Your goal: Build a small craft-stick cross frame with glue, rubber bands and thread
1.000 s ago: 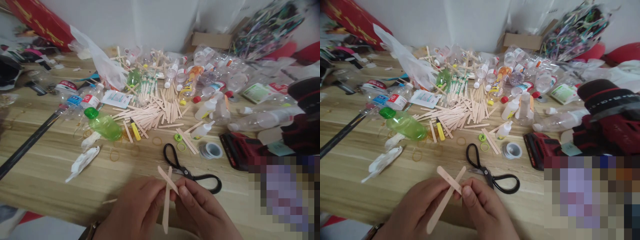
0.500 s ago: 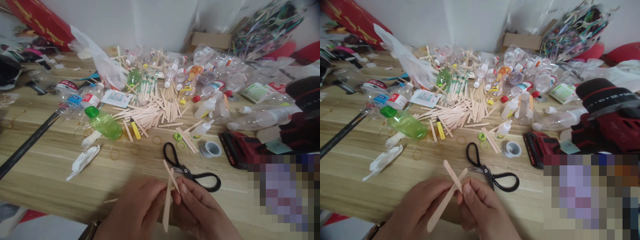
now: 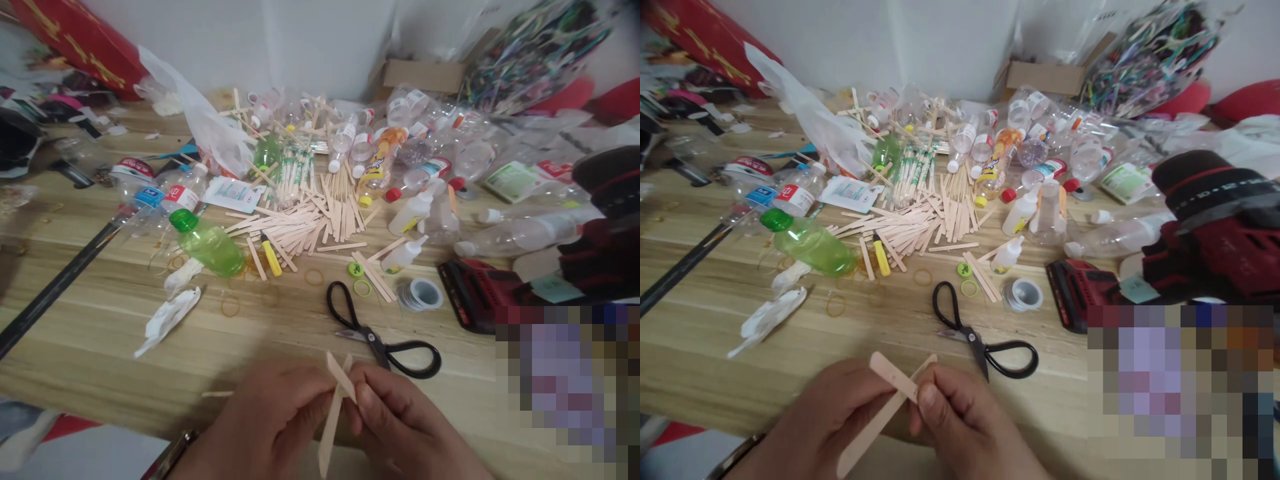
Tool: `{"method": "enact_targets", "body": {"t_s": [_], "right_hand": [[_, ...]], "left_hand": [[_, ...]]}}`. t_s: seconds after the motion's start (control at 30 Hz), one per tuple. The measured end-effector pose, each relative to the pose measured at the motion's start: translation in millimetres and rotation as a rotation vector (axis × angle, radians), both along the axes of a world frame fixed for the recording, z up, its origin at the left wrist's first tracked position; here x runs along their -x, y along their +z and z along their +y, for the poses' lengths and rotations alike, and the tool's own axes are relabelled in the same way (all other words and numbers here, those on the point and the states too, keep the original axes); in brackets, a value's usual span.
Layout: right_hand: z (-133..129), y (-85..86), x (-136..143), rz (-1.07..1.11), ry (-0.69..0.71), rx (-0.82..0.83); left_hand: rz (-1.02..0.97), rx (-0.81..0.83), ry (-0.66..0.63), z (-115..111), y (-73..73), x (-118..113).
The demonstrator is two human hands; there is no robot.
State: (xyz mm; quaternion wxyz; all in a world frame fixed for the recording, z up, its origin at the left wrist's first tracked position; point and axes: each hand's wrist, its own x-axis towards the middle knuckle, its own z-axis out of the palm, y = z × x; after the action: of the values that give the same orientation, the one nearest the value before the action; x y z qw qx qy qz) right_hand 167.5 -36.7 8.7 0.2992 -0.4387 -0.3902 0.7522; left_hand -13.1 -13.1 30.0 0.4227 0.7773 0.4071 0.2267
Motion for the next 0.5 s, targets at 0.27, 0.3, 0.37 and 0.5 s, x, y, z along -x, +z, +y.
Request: {"method": "enact_targets", "body": {"t_s": [0.27, 0.3, 0.37, 0.5], "right_hand": [[-13, -15.3, 4, 0.194, -0.023, 0.177], [-14, -16.0, 4, 0.177, -0.029, 0.171], [-13, -15.9, 3, 0.131, -0.022, 0.140], [-7, -12.1, -2, 0.067, 0.075, 0.073]], "left_hand": [[0.303, -0.477, -0.024, -9, -5.2, 5], [0.293, -0.485, -0.036, -8, -6.2, 6], [0.222, -0.372, -0.047, -7, -6.9, 5], [0.018, -0.029, -0.055, -4, -1.3, 3]]}}
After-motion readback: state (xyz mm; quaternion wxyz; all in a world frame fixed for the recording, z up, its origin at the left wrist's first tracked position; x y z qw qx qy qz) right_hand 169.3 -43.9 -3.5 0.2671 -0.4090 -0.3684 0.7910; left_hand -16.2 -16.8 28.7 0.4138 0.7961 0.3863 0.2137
